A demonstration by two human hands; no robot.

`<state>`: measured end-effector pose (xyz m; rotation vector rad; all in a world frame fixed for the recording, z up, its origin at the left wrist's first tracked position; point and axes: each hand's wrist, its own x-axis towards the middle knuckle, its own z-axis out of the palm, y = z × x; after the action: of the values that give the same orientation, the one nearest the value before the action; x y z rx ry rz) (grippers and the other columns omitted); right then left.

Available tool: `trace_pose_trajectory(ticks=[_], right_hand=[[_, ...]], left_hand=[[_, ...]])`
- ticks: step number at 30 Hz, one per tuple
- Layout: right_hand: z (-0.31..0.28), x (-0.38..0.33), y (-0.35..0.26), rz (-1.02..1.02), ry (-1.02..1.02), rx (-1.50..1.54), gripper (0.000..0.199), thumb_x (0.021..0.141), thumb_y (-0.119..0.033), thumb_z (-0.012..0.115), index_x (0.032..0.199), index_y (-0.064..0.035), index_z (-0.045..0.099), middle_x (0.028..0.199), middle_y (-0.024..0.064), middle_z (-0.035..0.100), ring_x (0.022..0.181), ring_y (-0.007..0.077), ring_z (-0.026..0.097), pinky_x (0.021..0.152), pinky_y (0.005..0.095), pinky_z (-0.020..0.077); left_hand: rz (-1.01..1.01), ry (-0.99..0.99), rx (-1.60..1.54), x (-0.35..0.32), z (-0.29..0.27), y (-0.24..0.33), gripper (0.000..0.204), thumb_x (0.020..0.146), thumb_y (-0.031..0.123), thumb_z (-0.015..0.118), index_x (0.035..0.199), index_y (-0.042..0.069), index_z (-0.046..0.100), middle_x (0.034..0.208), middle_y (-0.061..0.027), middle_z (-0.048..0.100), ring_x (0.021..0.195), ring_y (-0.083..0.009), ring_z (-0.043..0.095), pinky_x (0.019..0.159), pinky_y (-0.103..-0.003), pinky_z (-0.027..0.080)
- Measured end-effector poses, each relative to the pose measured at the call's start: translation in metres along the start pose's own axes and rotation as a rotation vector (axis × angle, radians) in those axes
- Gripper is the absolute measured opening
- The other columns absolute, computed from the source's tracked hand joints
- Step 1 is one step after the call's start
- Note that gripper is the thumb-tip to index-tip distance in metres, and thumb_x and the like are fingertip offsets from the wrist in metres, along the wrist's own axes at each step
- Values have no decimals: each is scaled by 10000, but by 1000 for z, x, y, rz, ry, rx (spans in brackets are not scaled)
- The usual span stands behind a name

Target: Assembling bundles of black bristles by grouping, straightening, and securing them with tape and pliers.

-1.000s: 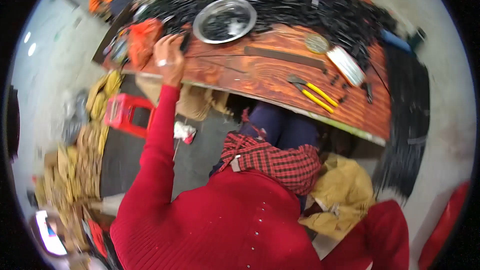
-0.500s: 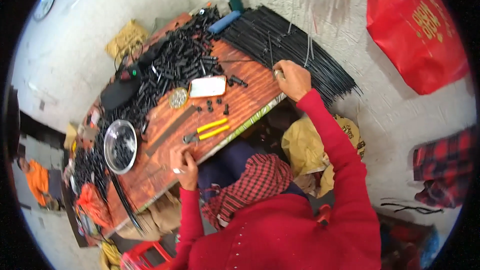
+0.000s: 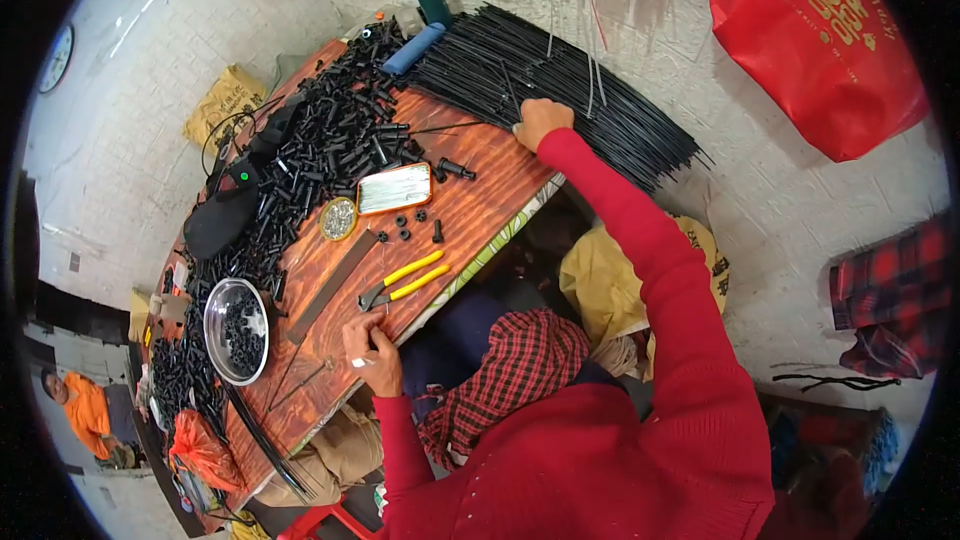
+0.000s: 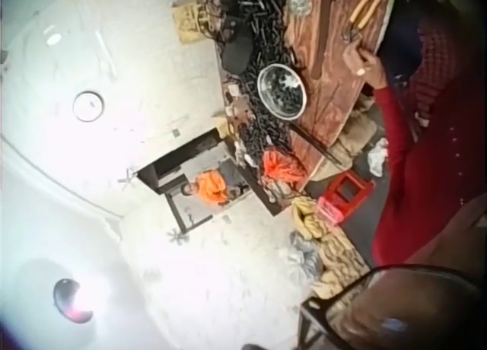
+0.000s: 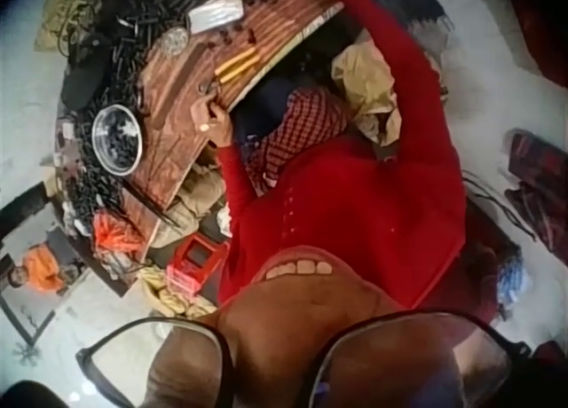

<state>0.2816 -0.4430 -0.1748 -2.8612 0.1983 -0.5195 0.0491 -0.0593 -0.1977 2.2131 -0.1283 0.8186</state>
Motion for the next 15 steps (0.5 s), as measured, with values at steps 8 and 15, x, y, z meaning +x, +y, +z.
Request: trace_pose_trajectory(ticks=[8, 15], right_hand=[[-29, 30, 11, 153, -118, -27, 208, 789, -218, 655, 888, -73, 767, 956, 197, 730, 899, 381, 713, 771, 476, 573], [-36, 29, 38, 70, -35, 167, 213, 832, -305, 683, 940, -130, 740, 907, 127, 733, 902, 331, 704, 764, 450, 545]], left_hand=[[34, 6, 84, -1, 3, -2, 195, 798, -117, 539, 873, 12, 663, 892, -117, 645, 853, -274, 638, 763, -362, 501], [58, 22, 102, -1, 5, 0, 190, 797, -109, 548, 861, 23, 667, 882, -114, 635, 839, -281, 627, 753, -374, 490]])
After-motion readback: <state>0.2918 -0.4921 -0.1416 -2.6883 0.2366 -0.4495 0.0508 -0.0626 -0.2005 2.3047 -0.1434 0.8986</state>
